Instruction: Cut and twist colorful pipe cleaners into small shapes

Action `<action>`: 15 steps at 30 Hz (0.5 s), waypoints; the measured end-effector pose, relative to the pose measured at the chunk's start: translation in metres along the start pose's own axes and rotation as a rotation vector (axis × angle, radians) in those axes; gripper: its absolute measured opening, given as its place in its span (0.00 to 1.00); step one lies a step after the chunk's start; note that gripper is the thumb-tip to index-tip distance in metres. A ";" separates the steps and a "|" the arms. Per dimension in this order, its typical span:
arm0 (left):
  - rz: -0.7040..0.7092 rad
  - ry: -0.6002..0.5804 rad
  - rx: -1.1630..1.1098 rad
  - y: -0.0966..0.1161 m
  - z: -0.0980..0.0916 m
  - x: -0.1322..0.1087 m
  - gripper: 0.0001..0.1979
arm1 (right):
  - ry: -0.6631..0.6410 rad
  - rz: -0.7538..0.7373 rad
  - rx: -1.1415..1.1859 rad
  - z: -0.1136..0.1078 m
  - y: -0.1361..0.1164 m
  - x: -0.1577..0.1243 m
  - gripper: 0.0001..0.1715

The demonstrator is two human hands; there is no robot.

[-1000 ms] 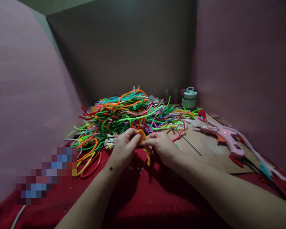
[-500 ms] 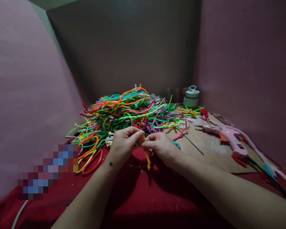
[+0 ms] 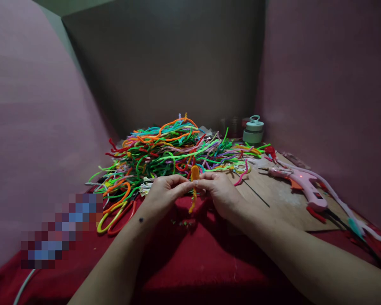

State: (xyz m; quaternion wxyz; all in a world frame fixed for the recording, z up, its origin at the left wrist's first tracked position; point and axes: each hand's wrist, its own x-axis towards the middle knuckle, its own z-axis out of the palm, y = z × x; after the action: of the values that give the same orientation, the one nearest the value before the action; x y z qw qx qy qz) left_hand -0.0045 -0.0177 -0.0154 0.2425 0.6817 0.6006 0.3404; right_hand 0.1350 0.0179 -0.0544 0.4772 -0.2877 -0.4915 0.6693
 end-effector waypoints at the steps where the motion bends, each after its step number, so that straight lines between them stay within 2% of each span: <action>1: 0.008 0.014 0.015 0.000 0.001 -0.001 0.16 | -0.008 -0.009 -0.010 0.000 0.000 0.000 0.06; 7: 0.054 0.056 0.056 -0.005 0.000 -0.001 0.11 | -0.022 0.004 -0.186 0.001 0.002 0.001 0.05; 10: 0.113 0.146 0.162 -0.005 0.005 -0.004 0.10 | 0.018 -0.013 -0.316 -0.001 0.003 0.001 0.05; 13: 0.185 0.274 0.283 -0.002 0.015 -0.009 0.09 | 0.037 -0.051 -0.270 -0.002 0.004 0.003 0.06; 15: 0.218 0.303 0.306 0.001 0.020 -0.012 0.09 | 0.042 -0.035 -0.171 -0.002 0.004 0.004 0.06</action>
State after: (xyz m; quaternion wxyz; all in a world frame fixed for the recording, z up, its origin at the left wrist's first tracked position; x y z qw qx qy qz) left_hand 0.0109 -0.0284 -0.0299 0.0053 0.7123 0.5976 0.3681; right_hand 0.1339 0.0217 -0.0590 0.4729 -0.3328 -0.5417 0.6101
